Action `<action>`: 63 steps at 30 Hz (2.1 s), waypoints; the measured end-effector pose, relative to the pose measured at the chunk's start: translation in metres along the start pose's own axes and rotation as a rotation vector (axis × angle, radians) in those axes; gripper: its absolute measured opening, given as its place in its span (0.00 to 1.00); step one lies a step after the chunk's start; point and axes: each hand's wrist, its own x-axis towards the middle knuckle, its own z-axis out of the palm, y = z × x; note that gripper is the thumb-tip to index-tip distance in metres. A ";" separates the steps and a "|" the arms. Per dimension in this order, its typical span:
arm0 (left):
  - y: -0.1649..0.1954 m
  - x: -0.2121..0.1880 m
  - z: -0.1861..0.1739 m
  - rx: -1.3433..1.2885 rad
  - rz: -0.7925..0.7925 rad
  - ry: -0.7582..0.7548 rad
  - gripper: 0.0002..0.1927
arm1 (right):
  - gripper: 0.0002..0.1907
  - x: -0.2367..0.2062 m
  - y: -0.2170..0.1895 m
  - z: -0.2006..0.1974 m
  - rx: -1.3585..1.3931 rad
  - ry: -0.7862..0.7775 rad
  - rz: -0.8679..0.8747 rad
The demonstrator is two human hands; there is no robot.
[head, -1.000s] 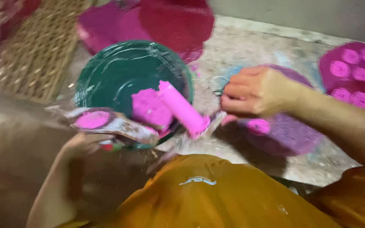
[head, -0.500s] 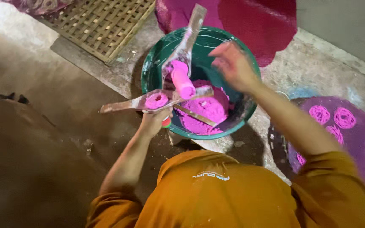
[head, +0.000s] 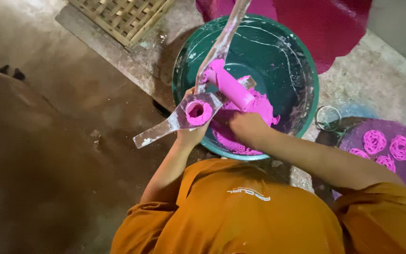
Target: The person scoops bright pink paste from a large green basin into a metal extruder gun, then squeezes the paste in spiral rosettes onto round boards laid on the work table, refilling the gun and moving between boards to add more rosettes.
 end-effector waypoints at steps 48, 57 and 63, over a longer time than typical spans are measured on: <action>0.024 0.031 0.030 0.541 -0.004 -0.260 0.26 | 0.10 -0.188 0.012 -0.191 -0.091 0.585 0.036; 0.042 0.069 0.034 0.933 0.106 -0.117 0.32 | 0.25 -0.121 0.005 -0.073 0.826 0.717 -0.007; 0.044 0.064 0.047 0.807 0.217 -0.116 0.23 | 0.24 -0.117 0.040 -0.085 1.113 0.524 0.278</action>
